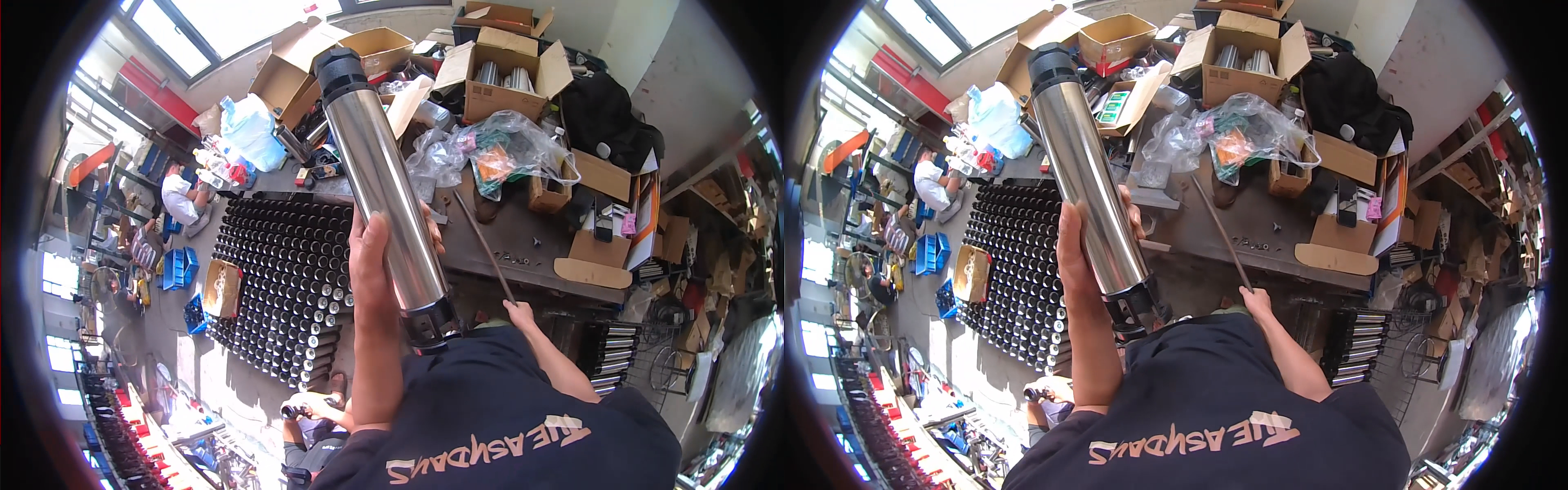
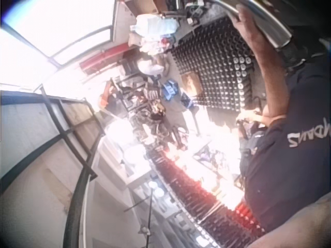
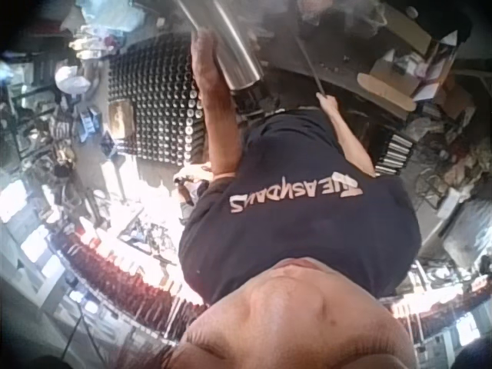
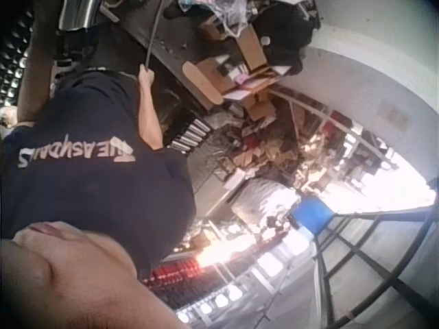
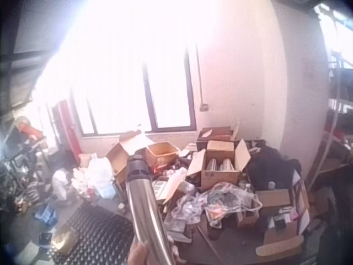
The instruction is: The person assembles metal cylinders by placing them in a vise and using a metal rod to tighten the top components before placing the finished items into a large wire bin.
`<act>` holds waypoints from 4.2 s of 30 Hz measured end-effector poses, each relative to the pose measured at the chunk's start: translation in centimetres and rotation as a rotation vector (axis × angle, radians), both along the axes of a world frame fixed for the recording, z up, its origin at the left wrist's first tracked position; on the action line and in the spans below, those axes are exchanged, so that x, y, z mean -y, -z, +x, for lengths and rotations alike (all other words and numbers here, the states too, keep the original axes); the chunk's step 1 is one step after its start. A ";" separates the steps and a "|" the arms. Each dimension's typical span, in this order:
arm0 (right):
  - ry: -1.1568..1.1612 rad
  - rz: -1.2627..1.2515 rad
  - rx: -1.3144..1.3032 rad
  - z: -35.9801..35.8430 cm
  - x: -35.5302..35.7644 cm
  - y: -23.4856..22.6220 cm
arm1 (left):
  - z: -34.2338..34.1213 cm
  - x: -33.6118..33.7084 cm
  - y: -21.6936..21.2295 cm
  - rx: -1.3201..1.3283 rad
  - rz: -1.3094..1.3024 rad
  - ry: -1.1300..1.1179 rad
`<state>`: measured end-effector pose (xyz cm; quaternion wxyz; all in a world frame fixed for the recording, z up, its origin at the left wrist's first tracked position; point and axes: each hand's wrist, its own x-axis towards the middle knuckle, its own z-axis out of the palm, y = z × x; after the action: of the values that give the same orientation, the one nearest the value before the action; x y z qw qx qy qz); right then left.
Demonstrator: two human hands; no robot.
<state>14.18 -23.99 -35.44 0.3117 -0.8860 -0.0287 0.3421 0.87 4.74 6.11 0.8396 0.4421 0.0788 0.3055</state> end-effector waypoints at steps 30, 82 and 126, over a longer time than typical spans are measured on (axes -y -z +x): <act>0.460 0.416 -0.643 0.8 4.2 7.6 | -4.0 0.0 10.5 0.381 -0.576 0.405; -0.153 -0.150 -0.027 -4.5 3.4 -0.2 | -5.8 -5.2 7.3 0.085 -0.525 0.146; 1.444 -0.297 0.049 2.2 69.7 35.7 | -7.4 33.3 51.0 -1.611 0.695 1.153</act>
<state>16.36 -93.69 -71.17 0.3353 -0.7245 0.6014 0.0324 -6.52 -28.53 -44.85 0.3843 0.7019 0.2996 -0.5194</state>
